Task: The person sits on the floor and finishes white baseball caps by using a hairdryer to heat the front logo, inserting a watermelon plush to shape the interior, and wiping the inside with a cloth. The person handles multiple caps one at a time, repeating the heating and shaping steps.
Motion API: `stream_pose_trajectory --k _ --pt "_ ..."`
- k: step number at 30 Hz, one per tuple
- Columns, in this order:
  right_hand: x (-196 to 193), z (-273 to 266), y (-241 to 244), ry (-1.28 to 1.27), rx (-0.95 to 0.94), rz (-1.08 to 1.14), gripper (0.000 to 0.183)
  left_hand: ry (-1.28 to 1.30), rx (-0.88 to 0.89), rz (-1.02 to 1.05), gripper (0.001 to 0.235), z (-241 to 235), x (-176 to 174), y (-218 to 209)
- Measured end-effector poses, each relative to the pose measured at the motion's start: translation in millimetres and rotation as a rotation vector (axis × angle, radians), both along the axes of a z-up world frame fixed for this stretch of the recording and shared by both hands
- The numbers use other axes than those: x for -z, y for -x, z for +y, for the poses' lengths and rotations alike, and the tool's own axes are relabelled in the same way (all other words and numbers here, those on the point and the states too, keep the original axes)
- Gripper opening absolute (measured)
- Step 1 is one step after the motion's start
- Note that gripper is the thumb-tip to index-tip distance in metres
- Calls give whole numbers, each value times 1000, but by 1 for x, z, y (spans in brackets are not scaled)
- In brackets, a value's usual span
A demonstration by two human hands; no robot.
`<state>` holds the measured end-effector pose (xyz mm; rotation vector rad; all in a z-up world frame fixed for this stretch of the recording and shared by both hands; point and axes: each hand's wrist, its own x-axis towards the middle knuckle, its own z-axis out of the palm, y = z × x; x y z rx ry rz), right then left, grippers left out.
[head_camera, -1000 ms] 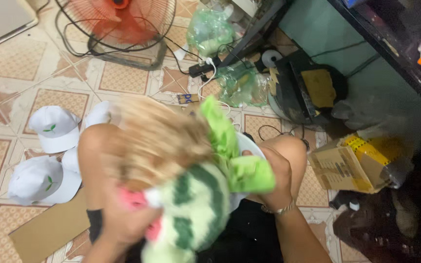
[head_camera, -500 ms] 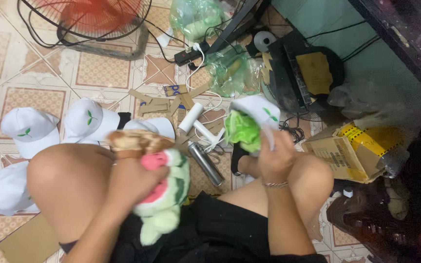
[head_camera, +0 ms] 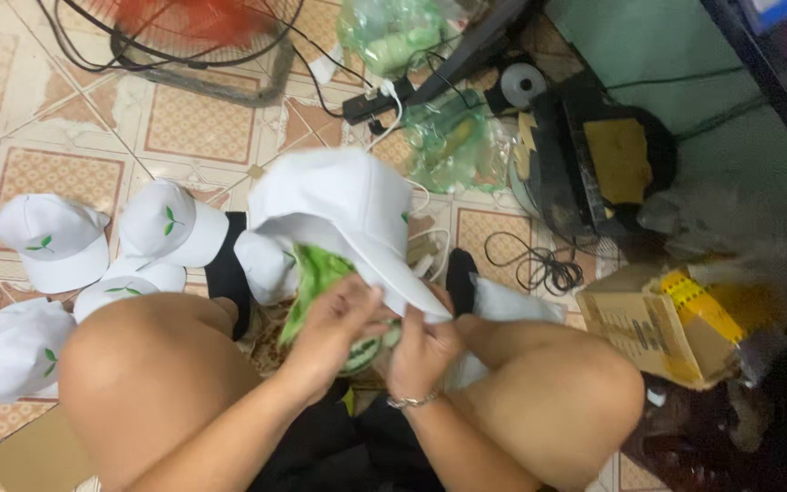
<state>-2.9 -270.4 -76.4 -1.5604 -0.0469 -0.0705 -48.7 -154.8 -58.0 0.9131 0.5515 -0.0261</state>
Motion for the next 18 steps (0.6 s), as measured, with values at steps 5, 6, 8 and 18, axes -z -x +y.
stream_pose_trajectory --k 5,6,8,18 --pt "52 53 -32 -4 -428 168 31 -507 -276 145 18 86 -35 -28" --pt "69 64 -45 -21 -519 167 37 -730 -269 118 18 106 -44 -26" --pt "109 88 -75 29 -488 -231 33 -1124 -311 150 19 135 -61 -17" --pt "284 235 -140 935 -1007 76 21 -1222 -554 465 17 190 -75 -3"
